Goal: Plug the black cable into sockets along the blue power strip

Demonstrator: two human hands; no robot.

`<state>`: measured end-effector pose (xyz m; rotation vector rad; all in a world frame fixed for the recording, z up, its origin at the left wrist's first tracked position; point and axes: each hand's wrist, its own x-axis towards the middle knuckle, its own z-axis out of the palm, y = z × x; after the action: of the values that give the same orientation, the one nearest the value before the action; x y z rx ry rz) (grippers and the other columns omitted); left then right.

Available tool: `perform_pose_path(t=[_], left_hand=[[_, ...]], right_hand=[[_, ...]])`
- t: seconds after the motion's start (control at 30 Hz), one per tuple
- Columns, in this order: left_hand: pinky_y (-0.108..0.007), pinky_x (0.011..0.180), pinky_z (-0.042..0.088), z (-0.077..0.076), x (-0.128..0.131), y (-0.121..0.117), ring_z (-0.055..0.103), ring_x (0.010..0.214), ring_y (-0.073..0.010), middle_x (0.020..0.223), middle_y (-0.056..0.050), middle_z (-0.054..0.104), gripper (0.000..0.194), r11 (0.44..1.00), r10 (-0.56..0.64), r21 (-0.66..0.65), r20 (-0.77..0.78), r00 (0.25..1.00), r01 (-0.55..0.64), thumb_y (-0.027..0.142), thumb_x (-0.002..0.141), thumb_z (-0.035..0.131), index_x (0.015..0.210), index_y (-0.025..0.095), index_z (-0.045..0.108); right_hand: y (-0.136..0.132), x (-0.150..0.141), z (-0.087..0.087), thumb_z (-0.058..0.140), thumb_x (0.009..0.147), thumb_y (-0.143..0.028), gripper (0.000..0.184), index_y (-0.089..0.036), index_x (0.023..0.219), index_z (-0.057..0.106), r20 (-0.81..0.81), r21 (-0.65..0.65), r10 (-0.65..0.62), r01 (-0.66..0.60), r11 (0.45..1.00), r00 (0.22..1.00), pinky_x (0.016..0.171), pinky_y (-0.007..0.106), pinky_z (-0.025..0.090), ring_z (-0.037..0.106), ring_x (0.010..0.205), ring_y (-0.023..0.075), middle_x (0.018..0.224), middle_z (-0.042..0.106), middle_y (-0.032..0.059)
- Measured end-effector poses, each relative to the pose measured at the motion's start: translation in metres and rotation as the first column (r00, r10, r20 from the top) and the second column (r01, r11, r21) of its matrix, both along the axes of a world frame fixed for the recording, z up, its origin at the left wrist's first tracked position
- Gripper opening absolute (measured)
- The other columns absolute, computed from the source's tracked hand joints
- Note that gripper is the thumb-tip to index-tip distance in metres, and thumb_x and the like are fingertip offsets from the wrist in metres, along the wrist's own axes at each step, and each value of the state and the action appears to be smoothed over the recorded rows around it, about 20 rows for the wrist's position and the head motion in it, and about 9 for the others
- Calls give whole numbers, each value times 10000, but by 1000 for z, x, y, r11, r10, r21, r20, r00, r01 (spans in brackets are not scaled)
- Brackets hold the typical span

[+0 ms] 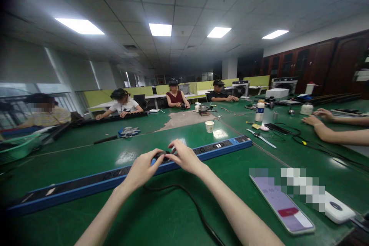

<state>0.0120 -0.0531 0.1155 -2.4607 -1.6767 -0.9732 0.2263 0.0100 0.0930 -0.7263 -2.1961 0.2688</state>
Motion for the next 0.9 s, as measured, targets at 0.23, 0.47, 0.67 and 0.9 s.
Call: perform_pose_path(t=[0.23, 0.47, 0.67, 0.9], left_hand=[[-290, 854, 507, 10, -109, 11, 708, 1035, -258, 1163, -41, 772, 462, 975, 67, -206, -101, 993, -87, 591, 951, 472, 1154, 284, 751], [-462, 832, 526, 18, -261, 4, 672, 1051, -405, 1175, -158, 737, 671, 676, 707, -172, -121, 696, -716, 733, 881, 412, 1249, 258, 712], [-500, 783, 536, 2, -338, -29, 674, 1019, -432, 1150, -169, 729, 707, 394, 908, -212, -60, 414, -894, 772, 776, 531, 1242, 274, 720], [-445, 851, 538, -31, -361, -30, 683, 1070, -393, 1116, -134, 763, 497, 450, 853, -313, -126, 506, -836, 590, 744, 665, 1105, 270, 782]], right_hand=[[42, 62, -66, 355, 1066, -419, 363, -237, 1245, 614, 139, 149, -449, 430, 890, 883, 1037, 418, 437, 609, 1170, 223, 1217, 684, 87], [60, 86, -106, 287, 1068, -387, 451, -275, 1367, 605, 144, 258, -563, 518, 815, 814, 1136, 433, 352, 546, 1310, 216, 1371, 654, 67], [65, 84, -108, 284, 1053, -405, 472, -289, 1377, 607, 144, 291, -556, 503, 814, 818, 1089, 456, 392, 571, 1280, 235, 1348, 670, 73], [66, 87, -110, 262, 1050, -425, 487, -291, 1379, 596, 164, 284, -550, 494, 822, 819, 1100, 440, 381, 557, 1304, 229, 1374, 656, 61]])
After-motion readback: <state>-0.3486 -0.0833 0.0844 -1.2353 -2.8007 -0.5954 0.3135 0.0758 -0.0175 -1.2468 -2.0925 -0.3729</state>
